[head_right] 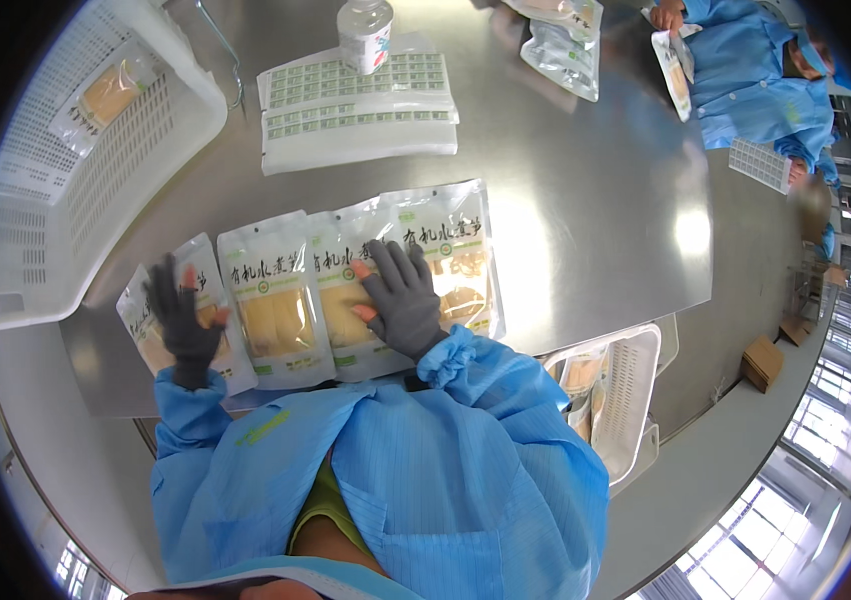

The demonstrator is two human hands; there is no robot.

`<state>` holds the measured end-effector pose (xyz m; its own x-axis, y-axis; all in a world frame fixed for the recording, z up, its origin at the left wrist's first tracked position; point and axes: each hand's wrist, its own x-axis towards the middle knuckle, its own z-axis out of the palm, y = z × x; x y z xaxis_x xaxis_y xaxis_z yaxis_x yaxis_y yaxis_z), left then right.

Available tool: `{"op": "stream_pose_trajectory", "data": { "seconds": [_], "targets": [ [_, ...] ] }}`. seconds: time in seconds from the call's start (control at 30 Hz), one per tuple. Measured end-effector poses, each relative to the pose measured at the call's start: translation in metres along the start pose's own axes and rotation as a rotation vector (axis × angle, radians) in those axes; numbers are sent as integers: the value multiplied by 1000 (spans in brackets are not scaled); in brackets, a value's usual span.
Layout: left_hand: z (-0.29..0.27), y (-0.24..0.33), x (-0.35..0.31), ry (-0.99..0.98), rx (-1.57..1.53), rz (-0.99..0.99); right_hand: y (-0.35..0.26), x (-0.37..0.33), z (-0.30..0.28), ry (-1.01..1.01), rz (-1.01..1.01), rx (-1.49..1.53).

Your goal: The person labels pouches by peeling stickers from a sheet and applying them to the top center of each pouch, before placing the labeled pouches into a plastic basket.

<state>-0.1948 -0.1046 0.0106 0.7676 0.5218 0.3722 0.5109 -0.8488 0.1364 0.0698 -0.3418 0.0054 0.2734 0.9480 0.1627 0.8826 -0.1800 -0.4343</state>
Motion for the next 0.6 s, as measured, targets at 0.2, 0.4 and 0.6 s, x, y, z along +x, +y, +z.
{"op": "stream_pose_trajectory", "data": {
  "seconds": [0.2, 0.4, 0.6],
  "targets": [
    [64, 136, 42, -247, -626, 372, 66, -11, -9, 196, 167, -138],
    [76, 207, 72, -495, -405, 600, 91, 15, -43, -25, 127, -93],
    [80, 205, 72, -469, -572, 490, 91, 132, -27, 272, 17, -186]
  ]
}}
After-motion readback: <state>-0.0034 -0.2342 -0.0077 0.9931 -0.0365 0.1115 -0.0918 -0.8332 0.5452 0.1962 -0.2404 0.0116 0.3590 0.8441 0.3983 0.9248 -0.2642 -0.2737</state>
